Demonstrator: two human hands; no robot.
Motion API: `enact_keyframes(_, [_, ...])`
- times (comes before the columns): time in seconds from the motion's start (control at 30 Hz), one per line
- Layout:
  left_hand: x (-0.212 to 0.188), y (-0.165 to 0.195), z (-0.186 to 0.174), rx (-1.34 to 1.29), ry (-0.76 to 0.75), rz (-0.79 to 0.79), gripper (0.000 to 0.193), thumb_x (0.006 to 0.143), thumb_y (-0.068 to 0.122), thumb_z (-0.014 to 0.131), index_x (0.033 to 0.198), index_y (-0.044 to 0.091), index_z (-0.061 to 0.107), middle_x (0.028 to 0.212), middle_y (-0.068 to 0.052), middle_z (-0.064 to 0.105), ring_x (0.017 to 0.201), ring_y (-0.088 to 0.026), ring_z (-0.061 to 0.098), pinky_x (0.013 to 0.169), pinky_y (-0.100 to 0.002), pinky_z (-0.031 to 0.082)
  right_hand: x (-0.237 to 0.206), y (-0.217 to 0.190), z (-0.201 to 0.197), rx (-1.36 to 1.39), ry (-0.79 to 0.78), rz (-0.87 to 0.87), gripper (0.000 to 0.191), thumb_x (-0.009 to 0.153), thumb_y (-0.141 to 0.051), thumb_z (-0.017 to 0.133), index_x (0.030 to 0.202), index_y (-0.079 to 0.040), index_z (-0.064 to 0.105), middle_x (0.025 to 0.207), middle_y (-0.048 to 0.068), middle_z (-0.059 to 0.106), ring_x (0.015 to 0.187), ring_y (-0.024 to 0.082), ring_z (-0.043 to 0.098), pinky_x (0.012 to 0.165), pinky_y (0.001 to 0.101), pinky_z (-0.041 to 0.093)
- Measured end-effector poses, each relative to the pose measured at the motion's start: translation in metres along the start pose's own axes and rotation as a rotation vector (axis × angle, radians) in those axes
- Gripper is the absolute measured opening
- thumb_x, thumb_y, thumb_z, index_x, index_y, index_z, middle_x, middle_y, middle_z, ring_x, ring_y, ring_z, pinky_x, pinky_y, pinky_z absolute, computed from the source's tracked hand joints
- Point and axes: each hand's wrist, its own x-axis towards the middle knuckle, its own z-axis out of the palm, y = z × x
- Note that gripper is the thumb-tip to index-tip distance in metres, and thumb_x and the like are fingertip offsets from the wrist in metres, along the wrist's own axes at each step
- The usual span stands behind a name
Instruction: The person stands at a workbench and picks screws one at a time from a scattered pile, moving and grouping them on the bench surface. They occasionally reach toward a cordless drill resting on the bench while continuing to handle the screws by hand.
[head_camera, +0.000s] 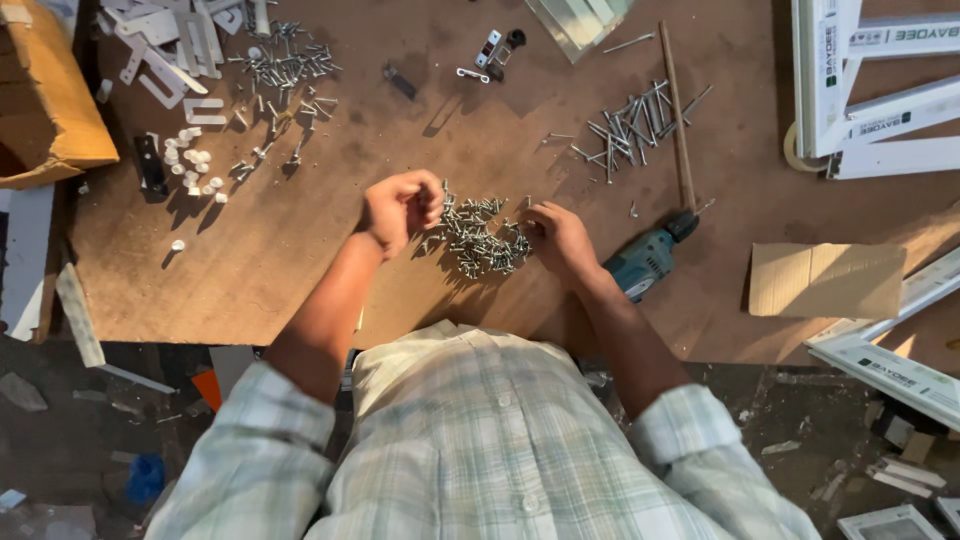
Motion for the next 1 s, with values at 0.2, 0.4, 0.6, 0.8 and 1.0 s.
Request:
enact_keyframes(0.2, [-0.087,0.008,-0.026,-0.189,0.16,0.104,0.023,0.09,0.022,0.048,0.089,0.002,0.059,0.078,-0.007,0.054,0.07,-0.017,0.05,0.062,-0.031,0.04,0.045,-0.028,0.008,-0.232,-0.056,-0.278,0.021,0.079,-0.005,0.067,0.099,-0.009,0.069,0.095,0.014,0.068,0.093,0.037,0.065,0.08,0.0456,0.053])
enact_keyframes(0.4, [-0.116,-0.014,-0.056,-0.022,0.378,0.11,0.016,0.092,0.017,0.056,0.081,0.006,0.057,0.072,-0.002,0.049,0.062,-0.012,0.045,0.054,-0.028,0.035,0.05,-0.024,0.004,-0.324,-0.089,-0.205,0.014,0.086,-0.012,0.071,0.093,-0.003,0.062,0.093,0.018,0.067,0.092,0.04,0.064,0.081,0.0479,0.052])
enact_keyframes(0.6, [-0.061,-0.044,-0.035,0.783,0.447,0.353,0.014,0.093,0.018,0.07,0.087,0.005,0.071,0.075,0.002,0.064,0.072,-0.008,0.056,0.065,-0.03,0.048,0.037,-0.005,0.0,-0.072,-0.115,0.219,0.02,0.085,-0.018,0.075,0.097,-0.003,0.067,0.082,0.015,0.066,0.07,0.027,0.064,0.067,0.0394,0.053])
enact_keyframes(0.8, [0.042,-0.049,0.023,1.226,0.452,0.711,0.007,0.08,0.011,0.073,0.082,0.008,0.068,0.084,-0.013,0.07,0.079,-0.032,0.068,0.068,-0.041,0.054,-0.019,0.018,-0.033,1.234,-0.004,0.445,0.012,0.098,-0.007,0.07,0.106,-0.004,0.062,0.088,0.003,0.062,0.074,0.013,0.058,0.066,0.0275,0.047])
enact_keyframes(1.0, [0.103,-0.031,0.056,1.585,0.476,0.496,0.032,0.077,0.025,0.085,0.089,0.005,0.063,0.094,-0.018,0.068,0.092,-0.039,0.067,0.077,-0.049,0.054,-0.089,0.035,-0.059,1.273,0.137,0.565,0.02,0.089,-0.013,0.06,0.105,-0.002,0.066,0.088,0.007,0.07,0.076,0.017,0.066,0.067,0.0274,0.052])
